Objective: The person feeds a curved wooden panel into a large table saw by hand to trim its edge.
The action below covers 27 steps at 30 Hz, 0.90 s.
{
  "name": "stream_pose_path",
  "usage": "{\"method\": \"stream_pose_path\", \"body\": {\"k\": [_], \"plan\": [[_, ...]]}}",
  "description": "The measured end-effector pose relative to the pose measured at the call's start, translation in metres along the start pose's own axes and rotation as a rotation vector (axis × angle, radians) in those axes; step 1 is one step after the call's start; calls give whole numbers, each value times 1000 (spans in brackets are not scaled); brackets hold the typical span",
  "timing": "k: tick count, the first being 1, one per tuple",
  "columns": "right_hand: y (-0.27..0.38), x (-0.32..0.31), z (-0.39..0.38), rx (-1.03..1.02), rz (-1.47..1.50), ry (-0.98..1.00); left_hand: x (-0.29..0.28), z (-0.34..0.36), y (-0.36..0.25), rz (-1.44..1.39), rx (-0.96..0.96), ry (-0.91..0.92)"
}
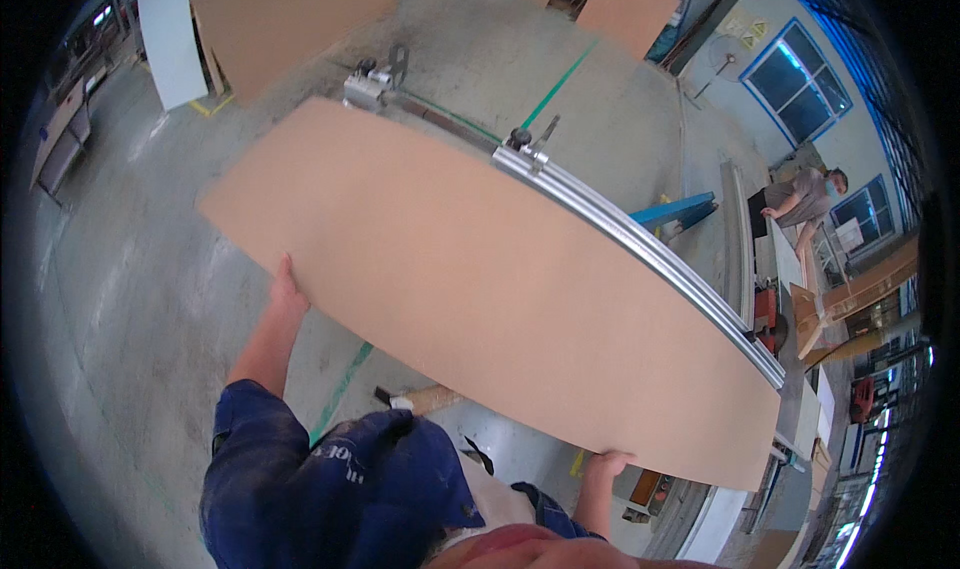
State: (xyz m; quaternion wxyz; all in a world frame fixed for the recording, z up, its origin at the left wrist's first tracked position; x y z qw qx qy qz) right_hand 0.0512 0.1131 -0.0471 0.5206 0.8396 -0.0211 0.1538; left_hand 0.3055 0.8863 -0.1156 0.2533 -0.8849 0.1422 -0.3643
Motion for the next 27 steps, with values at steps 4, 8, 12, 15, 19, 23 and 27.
{"method": "stream_pose_path", "body": {"k": [4, 8, 12, 15, 19, 23, 27], "plan": [[-25, 14, 19, 69, -91, 15, -4, 49, 3, -88, 51, 178], [-33, -18, 40, 330, -309, 68, -4, 58, 29, -115, -94, 239], [-30, -22, 58, -131, -811, 35, -38, 94, 39, 35, -48, 126], [8, -8, 38, -517, -948, 231, -66, 98, 53, 283, -5, 88], [58, 86, -52, -1104, -1266, 236, -71, 71, 46, 647, 116, 23], [61, 99, -47, -1082, -1478, 281, -34, -8, 41, 1930, 997, -389], [22, 59, -24, -973, -1591, 549, 14, -126, 159, 1616, 924, 397]]}}
Point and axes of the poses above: each hand's wrist, its own z-axis towards the middle knuckle, its own x-axis out of the palm, y = z × x, the point moved 5 cm from there along z, towards the middle knuckle, and after that the axes turned 3 degrees about z, right-handed, at the moved point
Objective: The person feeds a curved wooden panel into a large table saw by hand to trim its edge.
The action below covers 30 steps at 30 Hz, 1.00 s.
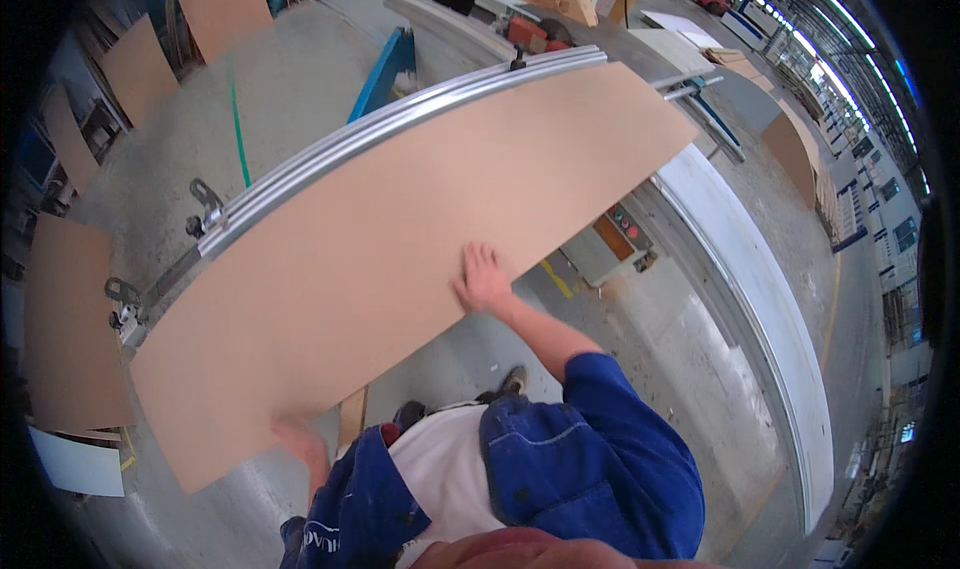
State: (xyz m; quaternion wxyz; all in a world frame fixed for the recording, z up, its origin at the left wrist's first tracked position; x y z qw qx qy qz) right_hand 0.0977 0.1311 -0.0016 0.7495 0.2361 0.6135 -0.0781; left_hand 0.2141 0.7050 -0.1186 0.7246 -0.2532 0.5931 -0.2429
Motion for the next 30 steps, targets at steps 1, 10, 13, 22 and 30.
{"method": "stream_pose_path", "body": {"k": [1, 10, 13, 22, 30], "plan": [[-11, -3, -12, -36, 8, 80, 26, -17, -76, 47, 113, 97], [-121, -69, -113, -156, 433, -32, 138, -154, -362, -171, 582, 545], [-178, -101, -91, -71, 472, -106, 169, -154, -395, -288, 318, 745], [-342, -150, 0, 104, 391, -154, 288, -172, -351, -965, -834, 1299], [-503, -210, 32, 258, 250, -188, 304, -170, -379, -1248, -1049, 658]]}}
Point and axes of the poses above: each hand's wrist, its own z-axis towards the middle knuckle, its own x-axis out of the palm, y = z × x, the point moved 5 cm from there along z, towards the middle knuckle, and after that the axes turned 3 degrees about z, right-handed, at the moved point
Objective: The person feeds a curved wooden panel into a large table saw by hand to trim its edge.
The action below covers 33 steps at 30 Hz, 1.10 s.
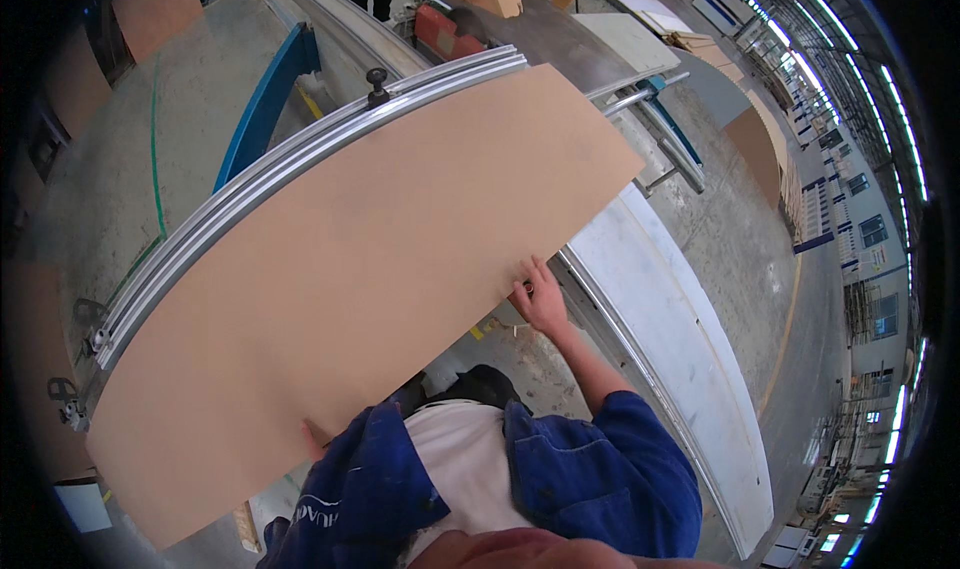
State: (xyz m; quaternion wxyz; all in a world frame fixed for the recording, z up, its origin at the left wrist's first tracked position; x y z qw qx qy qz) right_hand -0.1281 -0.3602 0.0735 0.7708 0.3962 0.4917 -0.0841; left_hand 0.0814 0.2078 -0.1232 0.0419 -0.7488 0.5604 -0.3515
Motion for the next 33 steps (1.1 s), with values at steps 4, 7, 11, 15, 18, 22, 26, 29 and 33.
{"method": "stream_pose_path", "body": {"k": [4, 7, 11, 15, 18, 22, 26, 29, 33], "plan": [[-66, -21, 52, -40, -127, 47, 34, -7, 6, -84, 170, -132], [-105, -31, 94, -116, -164, 147, 61, -15, 16, -132, 275, -230], [-120, -25, 130, -443, -167, 357, 76, -18, 42, -101, 404, -183], [-117, -39, 129, -595, -284, 476, 110, 11, 40, 30, 547, -103], [-121, -32, 134, -636, -288, 507, 106, 14, 45, -16, 577, -202], [-145, -46, 140, -585, -235, 432, 165, 6, 51, -429, 376, -318], [-152, -43, 144, -607, -254, 453, 146, 7, 76, -462, 426, -365], [-152, -33, 143, -616, -275, 471, 170, -5, 64, -563, 369, -235], [-142, -20, 142, -625, -283, 462, 170, -5, 43, -5, 619, -47]]}}
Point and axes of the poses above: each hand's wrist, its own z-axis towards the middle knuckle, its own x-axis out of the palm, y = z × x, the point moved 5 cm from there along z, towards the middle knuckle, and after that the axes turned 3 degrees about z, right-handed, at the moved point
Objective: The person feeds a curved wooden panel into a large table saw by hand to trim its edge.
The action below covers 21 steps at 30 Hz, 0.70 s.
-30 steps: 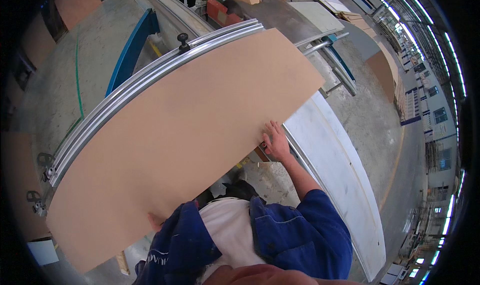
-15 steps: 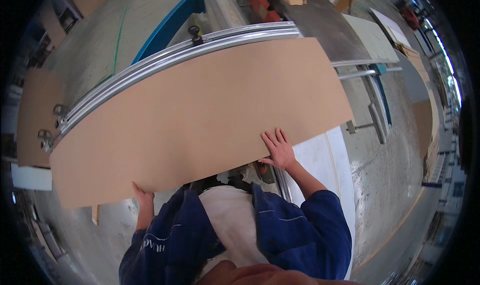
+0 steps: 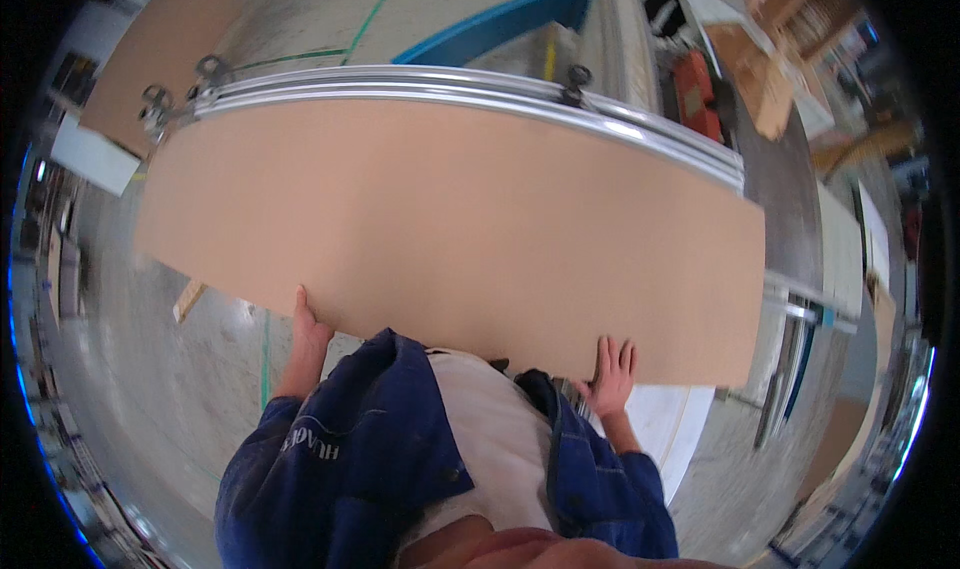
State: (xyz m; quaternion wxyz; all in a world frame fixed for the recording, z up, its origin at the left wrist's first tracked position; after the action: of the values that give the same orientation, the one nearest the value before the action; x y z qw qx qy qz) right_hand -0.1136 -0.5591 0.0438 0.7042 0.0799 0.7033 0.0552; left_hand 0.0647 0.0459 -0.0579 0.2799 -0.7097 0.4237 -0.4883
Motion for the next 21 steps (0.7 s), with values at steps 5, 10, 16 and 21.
{"method": "stream_pose_path", "body": {"k": [5, 10, 16, 21], "plan": [[12, 13, 13, -51, 29, 30, -43, 23, 17, -208, 35, -476], [16, 5, 3, -20, 13, 46, -6, 25, -2, -113, 67, -615], [18, -22, 43, -99, -25, 187, -5, 30, -11, -244, -104, -363], [4, -16, 40, -197, -37, 160, 20, 21, 14, 17, 67, -462]]}}
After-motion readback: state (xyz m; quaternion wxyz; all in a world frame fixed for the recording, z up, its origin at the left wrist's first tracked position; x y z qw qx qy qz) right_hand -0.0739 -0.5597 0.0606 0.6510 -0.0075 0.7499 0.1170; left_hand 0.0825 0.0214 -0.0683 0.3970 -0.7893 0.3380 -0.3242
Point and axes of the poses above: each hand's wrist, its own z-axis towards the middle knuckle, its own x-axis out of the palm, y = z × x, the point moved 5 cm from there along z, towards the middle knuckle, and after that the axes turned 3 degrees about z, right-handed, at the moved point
